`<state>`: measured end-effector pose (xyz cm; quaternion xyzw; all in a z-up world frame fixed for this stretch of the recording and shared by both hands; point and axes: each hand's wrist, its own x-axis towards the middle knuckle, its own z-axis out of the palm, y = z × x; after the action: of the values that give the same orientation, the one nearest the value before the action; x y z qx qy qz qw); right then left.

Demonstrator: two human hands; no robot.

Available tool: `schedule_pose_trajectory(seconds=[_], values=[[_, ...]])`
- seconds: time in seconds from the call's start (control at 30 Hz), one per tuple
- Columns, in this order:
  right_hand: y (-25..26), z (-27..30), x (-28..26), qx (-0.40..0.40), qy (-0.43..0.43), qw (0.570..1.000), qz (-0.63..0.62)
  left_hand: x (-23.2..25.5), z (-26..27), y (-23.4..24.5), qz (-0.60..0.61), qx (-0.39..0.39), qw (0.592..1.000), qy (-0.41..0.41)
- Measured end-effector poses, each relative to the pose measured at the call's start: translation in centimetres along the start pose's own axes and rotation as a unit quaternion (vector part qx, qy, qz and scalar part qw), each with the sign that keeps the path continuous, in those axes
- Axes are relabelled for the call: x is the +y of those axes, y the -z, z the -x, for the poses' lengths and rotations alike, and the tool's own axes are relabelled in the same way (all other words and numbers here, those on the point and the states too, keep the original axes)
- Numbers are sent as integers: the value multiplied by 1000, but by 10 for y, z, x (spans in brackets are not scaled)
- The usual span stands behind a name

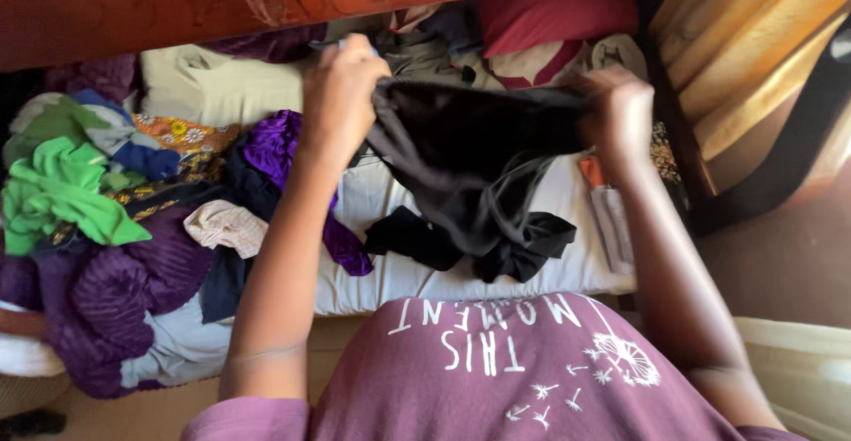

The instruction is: The person picks up a patterned top, a black t-shirt, a pair of black trousers, and a purple garment one at a time, folding each item and placing it into a stack on the bed.

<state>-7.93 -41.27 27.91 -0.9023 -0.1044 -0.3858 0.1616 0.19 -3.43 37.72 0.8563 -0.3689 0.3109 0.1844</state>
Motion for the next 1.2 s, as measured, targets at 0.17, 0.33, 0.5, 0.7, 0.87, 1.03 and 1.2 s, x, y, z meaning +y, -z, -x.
schedule_pose_trajectory(seconds=[0.17,0.33,0.5,0.7,0.87,1.03,1.2], values=[[33,-20,27,-9,-217,959,-181,-62,56,-58,74,35,973,217],[1,-6,41,-7,-232,966,-114,-92,98,-138,629,20,616,474],[-22,-4,48,-30,-441,794,-418,-67,101,-139,659,-16,580,478],[-92,26,70,13,-349,710,-612,-47,98,-169,738,-22,492,462],[-65,32,42,-47,-101,992,53,-52,102,-169,622,190,562,510],[-28,11,24,49,-317,931,-176,-42,119,-166,615,271,598,437],[-46,10,41,138,-327,751,-557,-20,124,-148,183,223,905,312]])
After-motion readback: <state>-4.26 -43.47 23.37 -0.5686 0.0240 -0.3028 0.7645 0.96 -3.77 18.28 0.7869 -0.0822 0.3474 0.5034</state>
